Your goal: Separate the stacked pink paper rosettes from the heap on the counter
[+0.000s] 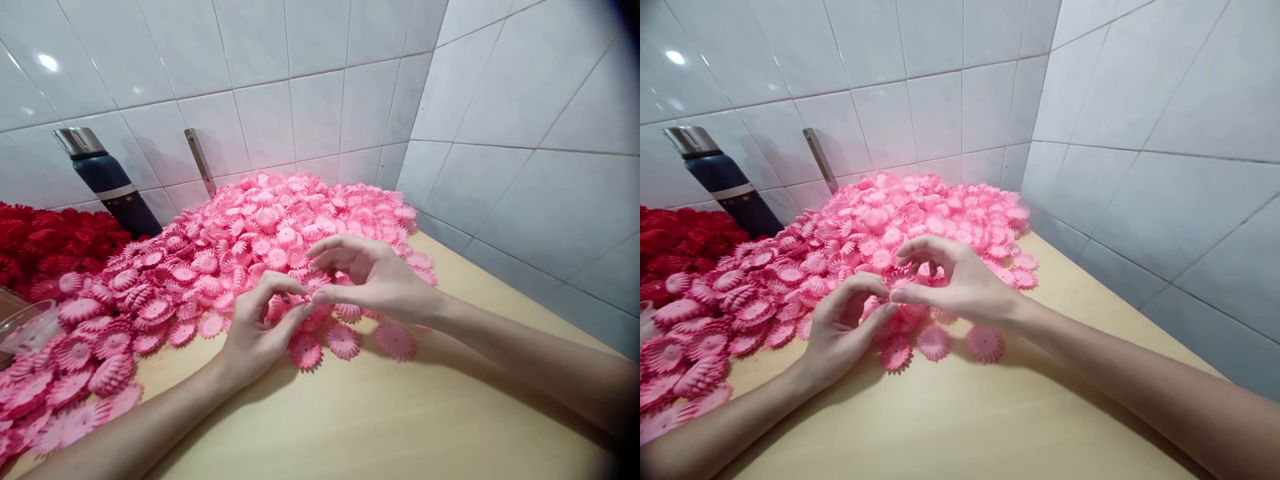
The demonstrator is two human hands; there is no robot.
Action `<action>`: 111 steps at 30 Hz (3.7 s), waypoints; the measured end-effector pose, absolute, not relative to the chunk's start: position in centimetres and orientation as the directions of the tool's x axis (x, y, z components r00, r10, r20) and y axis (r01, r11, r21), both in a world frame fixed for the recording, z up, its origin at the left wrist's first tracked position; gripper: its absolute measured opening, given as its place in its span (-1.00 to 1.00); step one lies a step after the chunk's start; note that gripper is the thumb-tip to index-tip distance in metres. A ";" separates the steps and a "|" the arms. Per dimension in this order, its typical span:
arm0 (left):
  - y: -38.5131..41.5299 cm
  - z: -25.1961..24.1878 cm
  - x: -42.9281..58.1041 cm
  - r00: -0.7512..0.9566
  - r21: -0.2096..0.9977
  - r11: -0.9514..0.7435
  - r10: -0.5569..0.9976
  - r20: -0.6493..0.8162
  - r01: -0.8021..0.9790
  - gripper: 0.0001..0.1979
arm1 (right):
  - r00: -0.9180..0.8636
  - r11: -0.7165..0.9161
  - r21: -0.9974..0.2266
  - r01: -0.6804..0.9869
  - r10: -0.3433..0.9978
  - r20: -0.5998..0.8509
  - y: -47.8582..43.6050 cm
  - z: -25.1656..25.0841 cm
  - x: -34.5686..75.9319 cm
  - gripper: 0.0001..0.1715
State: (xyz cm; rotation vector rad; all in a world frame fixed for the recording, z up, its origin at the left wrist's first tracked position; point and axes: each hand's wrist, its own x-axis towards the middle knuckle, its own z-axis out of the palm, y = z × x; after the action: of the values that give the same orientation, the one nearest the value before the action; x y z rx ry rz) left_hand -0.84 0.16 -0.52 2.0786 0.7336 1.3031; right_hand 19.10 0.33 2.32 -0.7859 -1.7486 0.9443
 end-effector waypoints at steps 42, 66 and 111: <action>0.7 -0.1 -0.9 0.216 0.795 -0.520 0.854 0.473 0.314 -0.89 | -0.337 0.225 -0.972 -0.074 0.911 0.237 0.0 2.1 18.6 -0.64; 0.6 -0.4 -0.7 0.254 0.822 -0.517 0.851 0.461 0.240 -0.90 | -0.325 0.214 -0.973 -0.080 0.918 0.229 0.1 2.2 18.6 -0.65; 0.6 -0.2 -0.8 0.318 0.817 -0.548 0.818 0.479 0.179 -0.90 | -0.354 0.153 -0.987 -0.042 0.922 0.158 0.2 2.6 18.5 -0.69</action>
State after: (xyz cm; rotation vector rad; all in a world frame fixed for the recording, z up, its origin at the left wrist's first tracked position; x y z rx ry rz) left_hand -0.79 0.63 -0.18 1.9293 0.8793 1.2436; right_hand 18.53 0.22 2.56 -0.8844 -1.5308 1.3500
